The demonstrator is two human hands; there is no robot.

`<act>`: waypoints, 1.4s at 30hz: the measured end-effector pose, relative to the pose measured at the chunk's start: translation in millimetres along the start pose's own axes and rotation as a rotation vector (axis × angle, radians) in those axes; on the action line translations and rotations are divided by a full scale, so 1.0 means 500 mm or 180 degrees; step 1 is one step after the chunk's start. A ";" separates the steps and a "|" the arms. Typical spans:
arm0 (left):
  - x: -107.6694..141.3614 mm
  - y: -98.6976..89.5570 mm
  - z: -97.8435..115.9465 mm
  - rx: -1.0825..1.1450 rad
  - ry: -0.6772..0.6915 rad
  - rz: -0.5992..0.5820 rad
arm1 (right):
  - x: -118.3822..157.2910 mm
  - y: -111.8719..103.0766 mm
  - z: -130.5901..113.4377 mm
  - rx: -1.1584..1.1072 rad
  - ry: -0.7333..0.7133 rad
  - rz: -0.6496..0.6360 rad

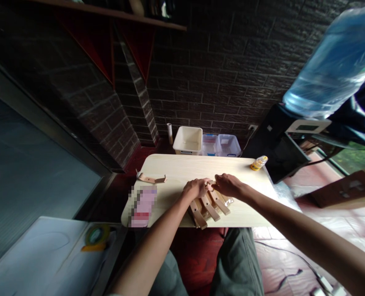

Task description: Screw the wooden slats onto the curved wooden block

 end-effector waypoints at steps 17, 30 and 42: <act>-0.003 -0.004 0.002 -0.0185 0.0234 0.0218 | 0.004 0.009 -0.010 -0.0010 -0.0457 0.0235; 0.004 -0.011 0.007 -0.0183 0.0193 0.0347 | 0.013 -0.004 -0.018 -0.0054 -0.0452 -0.0001; 0.007 -0.013 0.007 -0.0106 0.0250 0.0328 | 0.000 0.015 -0.022 -0.0140 -0.0777 0.0116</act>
Point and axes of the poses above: each hand's wrist, its own x-axis away from the middle knuckle, its own y-axis out of the palm, z = x × y, the point moved 10 cm from there along -x, towards the middle knuckle, and after that the axes turned 6 degrees about y, right-handed, at the moved point
